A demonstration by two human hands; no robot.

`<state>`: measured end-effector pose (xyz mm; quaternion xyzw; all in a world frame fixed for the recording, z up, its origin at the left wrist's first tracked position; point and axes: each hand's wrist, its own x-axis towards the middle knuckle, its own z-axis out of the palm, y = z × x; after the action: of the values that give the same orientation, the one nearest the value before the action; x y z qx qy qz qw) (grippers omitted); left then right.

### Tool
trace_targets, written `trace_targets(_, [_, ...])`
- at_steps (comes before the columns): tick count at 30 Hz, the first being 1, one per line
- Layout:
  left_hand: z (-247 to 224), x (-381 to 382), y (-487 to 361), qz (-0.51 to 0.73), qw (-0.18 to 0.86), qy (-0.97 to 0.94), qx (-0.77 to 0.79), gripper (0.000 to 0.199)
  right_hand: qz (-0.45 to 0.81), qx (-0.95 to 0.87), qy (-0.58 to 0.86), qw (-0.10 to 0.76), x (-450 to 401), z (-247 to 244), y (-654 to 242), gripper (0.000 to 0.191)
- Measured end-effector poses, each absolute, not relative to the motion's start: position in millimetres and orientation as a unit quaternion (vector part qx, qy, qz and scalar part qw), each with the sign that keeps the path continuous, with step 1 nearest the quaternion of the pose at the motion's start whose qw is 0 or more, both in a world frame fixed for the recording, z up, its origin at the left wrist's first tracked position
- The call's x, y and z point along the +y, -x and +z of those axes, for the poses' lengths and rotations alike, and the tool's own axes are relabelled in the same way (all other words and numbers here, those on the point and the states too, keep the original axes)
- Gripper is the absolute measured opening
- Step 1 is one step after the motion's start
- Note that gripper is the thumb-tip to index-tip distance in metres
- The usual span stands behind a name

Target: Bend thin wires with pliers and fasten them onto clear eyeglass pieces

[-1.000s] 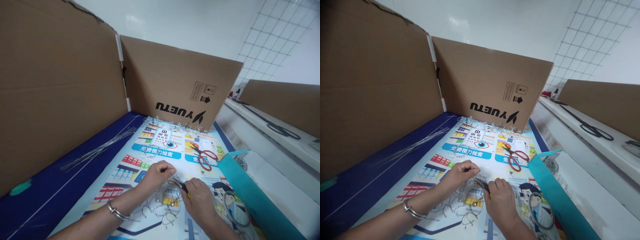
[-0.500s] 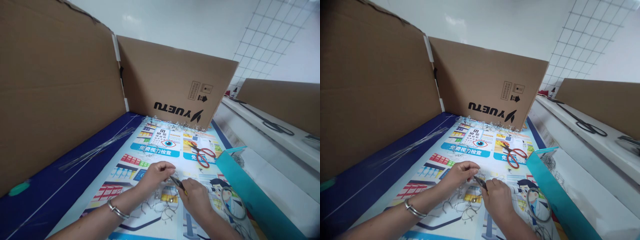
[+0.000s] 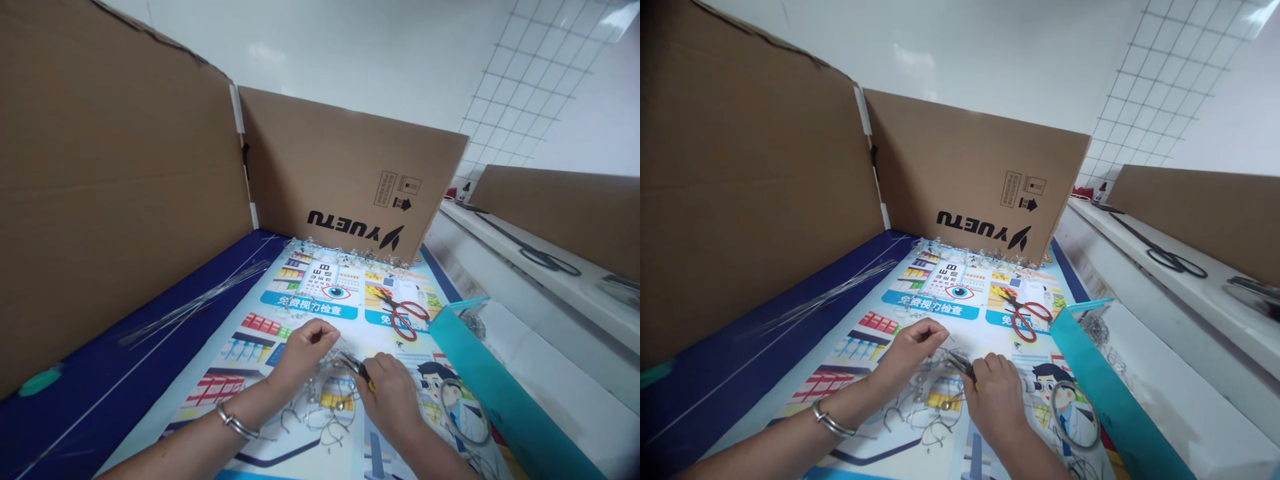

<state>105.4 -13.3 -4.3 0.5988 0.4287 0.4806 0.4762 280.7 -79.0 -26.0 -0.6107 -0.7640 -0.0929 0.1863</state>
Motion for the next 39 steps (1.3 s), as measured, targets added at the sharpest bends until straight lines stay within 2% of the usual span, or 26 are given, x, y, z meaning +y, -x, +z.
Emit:
trace_targets(16, [-15, -10, -109, 0.443, 0.486, -0.609, 0.444, 0.014, -0.122, -0.780, 0.589, 0.172, -74, -33, -282, 0.017])
trace_targets(22, [-14, -10, -109, 0.425, 0.518, -0.597, 0.442, 0.019, -0.132, -0.779, 0.587, 0.179, -74, -33, -283, 0.019])
trace_targets(30, [-20, -8, -110, 0.404, 0.612, -0.555, 0.393, 0.022, -0.138, -0.766, 0.600, 0.188, -71, -29, -287, 0.019])
trace_targets(39, [-17, -11, -111, 0.441, 0.577, -0.558, 0.400, 0.018, -0.079, -0.761, 0.608, 0.213, -73, -31, -284, 0.019])
